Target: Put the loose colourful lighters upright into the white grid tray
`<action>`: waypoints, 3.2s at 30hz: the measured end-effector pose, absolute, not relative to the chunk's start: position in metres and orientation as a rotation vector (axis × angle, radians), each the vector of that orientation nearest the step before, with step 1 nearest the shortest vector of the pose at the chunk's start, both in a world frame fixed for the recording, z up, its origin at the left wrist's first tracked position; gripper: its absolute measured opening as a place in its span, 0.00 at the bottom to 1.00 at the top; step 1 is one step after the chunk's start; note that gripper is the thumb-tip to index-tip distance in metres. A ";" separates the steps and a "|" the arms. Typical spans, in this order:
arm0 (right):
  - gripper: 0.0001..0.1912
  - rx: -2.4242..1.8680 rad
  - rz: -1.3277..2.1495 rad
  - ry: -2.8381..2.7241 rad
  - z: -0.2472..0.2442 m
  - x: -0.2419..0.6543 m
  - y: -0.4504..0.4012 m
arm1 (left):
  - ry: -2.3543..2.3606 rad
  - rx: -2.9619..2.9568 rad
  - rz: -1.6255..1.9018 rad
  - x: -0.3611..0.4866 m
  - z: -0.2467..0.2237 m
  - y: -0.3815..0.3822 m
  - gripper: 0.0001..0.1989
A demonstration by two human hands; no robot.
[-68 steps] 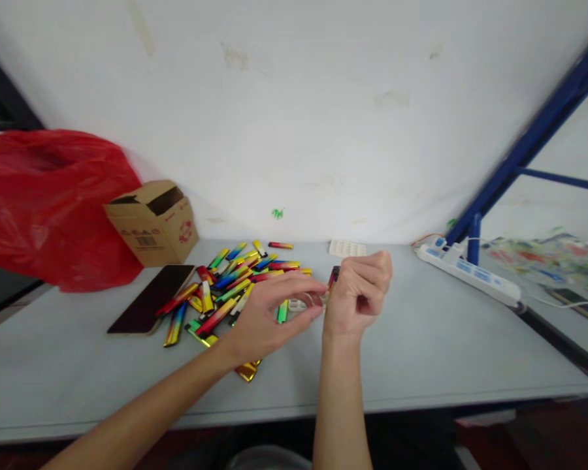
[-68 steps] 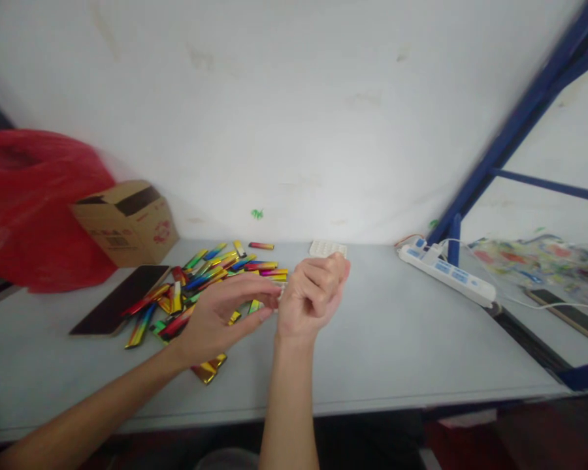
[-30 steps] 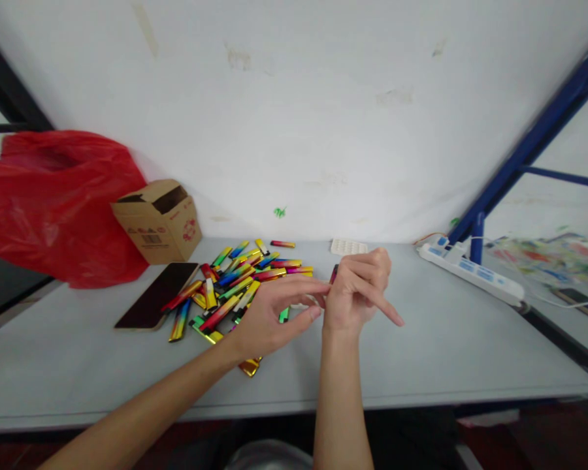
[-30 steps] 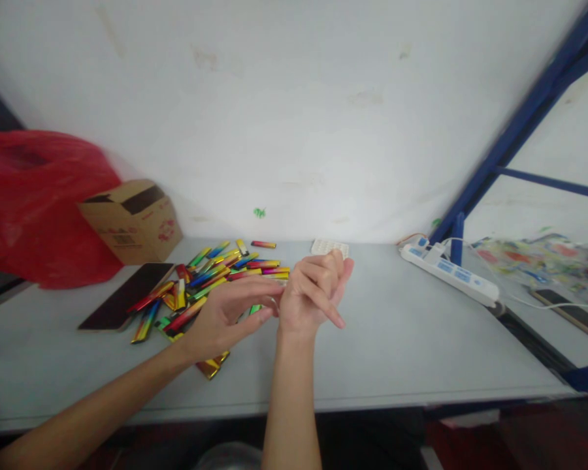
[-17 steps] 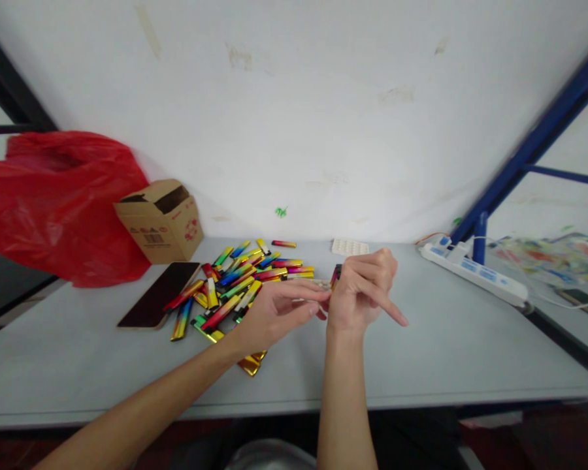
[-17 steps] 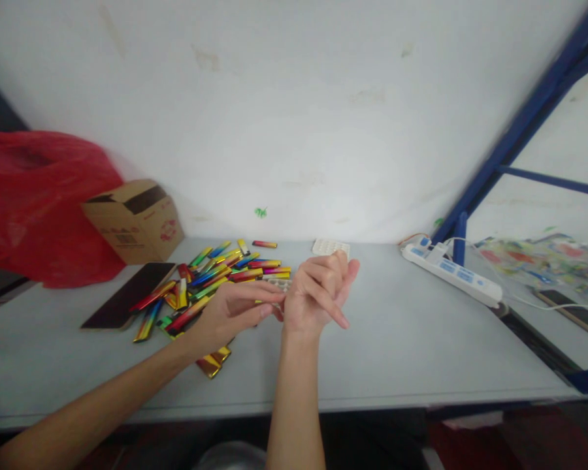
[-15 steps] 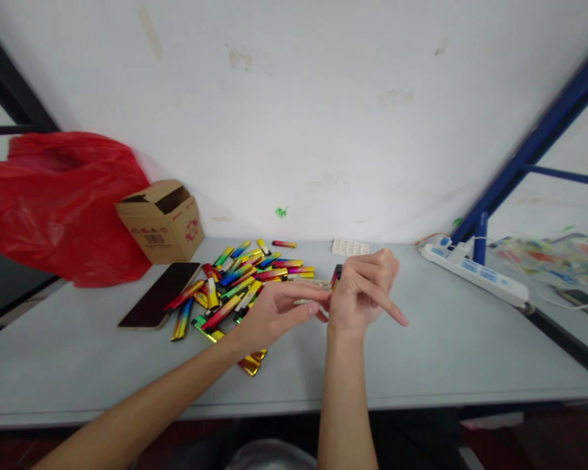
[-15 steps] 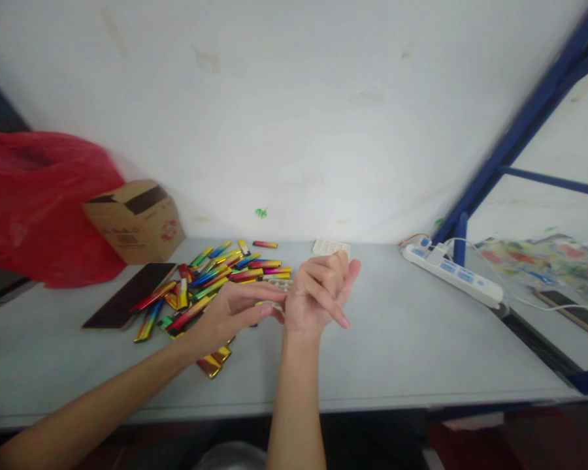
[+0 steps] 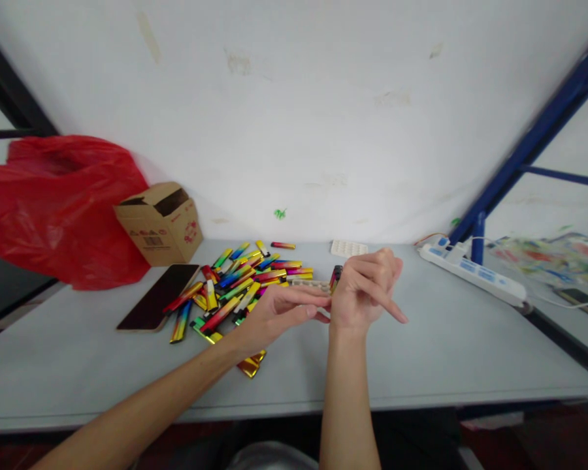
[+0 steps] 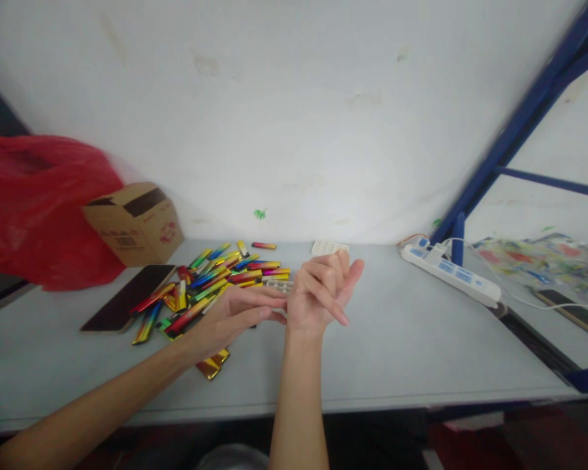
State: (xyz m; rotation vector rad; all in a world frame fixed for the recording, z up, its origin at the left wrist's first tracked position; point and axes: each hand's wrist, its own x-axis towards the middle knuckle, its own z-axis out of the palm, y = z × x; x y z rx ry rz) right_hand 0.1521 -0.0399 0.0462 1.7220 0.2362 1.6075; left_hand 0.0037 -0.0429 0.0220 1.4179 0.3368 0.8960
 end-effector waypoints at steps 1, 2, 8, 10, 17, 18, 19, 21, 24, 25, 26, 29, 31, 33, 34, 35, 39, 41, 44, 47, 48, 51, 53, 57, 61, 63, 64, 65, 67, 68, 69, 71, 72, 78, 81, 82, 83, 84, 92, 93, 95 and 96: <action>0.21 1.707 1.611 0.226 0.046 0.153 -0.040 | 0.340 1.414 0.892 0.004 0.022 -0.043 0.11; 0.21 1.698 1.610 0.218 0.046 0.154 -0.040 | 0.339 1.409 0.888 0.004 0.022 -0.044 0.12; 0.21 1.700 1.615 0.212 0.046 0.154 -0.040 | 0.313 1.378 0.875 0.005 0.022 -0.044 0.14; 0.21 1.693 1.630 0.197 0.046 0.154 -0.040 | 0.306 1.357 0.879 0.005 0.021 -0.043 0.13; 0.22 1.624 1.663 0.079 0.043 0.160 -0.038 | 0.236 1.277 0.849 0.007 0.022 -0.042 0.14; 0.22 1.627 1.659 0.073 0.043 0.160 -0.037 | 0.238 1.273 0.844 0.008 0.022 -0.042 0.14; 0.22 1.642 1.652 0.068 0.042 0.160 -0.036 | 0.242 1.270 0.842 0.008 0.022 -0.042 0.14; 0.22 1.670 1.645 0.055 0.043 0.160 -0.035 | 0.253 1.265 0.837 0.008 0.022 -0.043 0.15; 0.22 1.633 1.662 0.045 0.045 0.159 -0.036 | 0.263 1.253 0.821 0.008 0.022 -0.043 0.15; 0.22 1.616 1.660 0.041 0.046 0.158 -0.037 | 0.261 1.247 0.819 0.008 0.022 -0.043 0.15; 0.21 1.604 1.655 0.033 0.047 0.158 -0.037 | 0.258 1.240 0.818 0.008 0.022 -0.043 0.15; 0.21 1.591 1.638 -0.013 0.047 0.159 -0.037 | 0.264 1.238 0.814 0.008 0.021 -0.043 0.15; 0.21 1.562 1.638 -0.045 0.046 0.161 -0.036 | 0.271 1.246 0.805 0.008 0.020 -0.043 0.16; 0.22 1.496 1.626 -0.093 0.043 0.164 -0.034 | 0.260 1.254 0.802 0.007 0.019 -0.043 0.16; 0.22 1.442 1.614 -0.139 0.043 0.165 -0.034 | 0.247 1.260 0.795 0.007 0.019 -0.043 0.16; 0.23 1.375 1.592 -0.192 0.043 0.166 -0.035 | 0.232 1.269 0.784 0.007 0.018 -0.043 0.16; 0.24 0.912 1.403 -0.381 0.053 0.174 -0.048 | 0.208 1.339 0.748 0.004 0.020 -0.038 0.24; 0.25 0.537 1.253 -0.465 0.062 0.183 -0.060 | 0.311 1.434 0.805 -0.002 0.023 -0.032 0.25; 0.27 -0.038 1.092 -0.710 0.075 0.209 -0.077 | 0.553 1.661 0.951 -0.015 0.029 -0.019 0.21; 0.22 -0.458 1.005 -0.963 0.074 0.243 -0.079 | 0.854 2.027 1.116 -0.031 0.032 -0.001 0.18; 0.19 -0.571 0.953 -1.028 0.070 0.254 -0.076 | 0.989 2.177 1.146 -0.036 0.031 0.005 0.16; 0.14 -0.877 0.965 -1.221 0.048 0.282 -0.061 | 1.337 2.504 1.081 -0.050 0.025 0.026 0.15; 0.18 -1.007 1.047 -1.413 0.032 0.296 -0.049 | 1.455 2.612 0.953 -0.056 0.019 0.039 0.15; 0.38 -1.171 1.097 -1.816 0.007 0.307 -0.025 | 1.605 2.732 0.625 -0.057 0.011 0.055 0.17; 0.48 -1.219 1.021 -2.141 -0.005 0.297 -0.002 | 1.729 2.762 0.403 -0.050 0.010 0.064 0.17; 0.45 -1.160 0.913 -2.267 -0.008 0.288 0.006 | 1.770 2.770 0.363 -0.048 0.010 0.069 0.17; 0.45 -1.141 0.847 -2.307 -0.010 0.284 0.008 | 1.789 2.770 0.350 -0.048 0.010 0.071 0.17; 0.45 -1.136 0.775 -2.326 -0.011 0.280 0.009 | 1.804 2.765 0.341 -0.049 0.010 0.074 0.17; 0.46 -1.147 0.641 -2.335 -0.016 0.273 0.007 | 1.819 2.755 0.336 -0.051 0.009 0.078 0.16; 0.46 -1.155 0.583 -2.332 -0.019 0.271 0.005 | 1.823 2.751 0.328 -0.052 0.008 0.079 0.15; 0.45 -1.163 0.538 -2.328 -0.021 0.269 0.003 | 1.826 2.751 0.314 -0.053 0.007 0.080 0.15; 0.43 -1.188 0.458 -2.313 -0.026 0.267 -0.001 | 1.836 2.766 0.280 -0.054 0.006 0.081 0.14; 0.42 -1.209 0.411 -2.312 -0.028 0.267 -0.003 | 1.843 2.779 0.263 -0.054 0.005 0.080 0.14; 0.38 -1.336 0.143 -2.373 -0.033 0.272 -0.003 | 1.867 2.865 0.250 -0.051 0.000 0.077 0.14; 0.39 -1.329 0.128 -2.365 -0.035 0.274 -0.002 | 1.858 2.859 0.265 -0.052 -0.002 0.079 0.15; 0.39 -1.310 0.133 -2.360 -0.037 0.274 -0.002 | 1.853 2.845 0.277 -0.052 -0.002 0.079 0.15; 0.39 -1.283 0.139 -2.353 -0.038 0.275 -0.002 | 1.849 2.829 0.289 -0.051 -0.003 0.079 0.15; 0.38 -1.252 0.146 -2.345 -0.040 0.275 -0.002 | 1.848 2.814 0.298 -0.051 -0.003 0.080 0.14; 0.41 -1.160 0.165 -2.353 -0.045 0.276 -0.002 | 1.910 2.816 0.194 -0.049 -0.003 0.078 0.15; 0.41 -1.164 0.159 -2.356 -0.045 0.276 -0.002 | 1.924 2.810 0.187 -0.049 -0.003 0.078 0.15; 0.42 -1.179 0.140 -2.357 -0.044 0.275 -0.003 | 1.942 2.787 0.203 -0.048 -0.001 0.076 0.15; 0.42 -1.191 0.131 -2.357 -0.043 0.275 -0.004 | 1.943 2.771 0.219 -0.048 0.000 0.075 0.15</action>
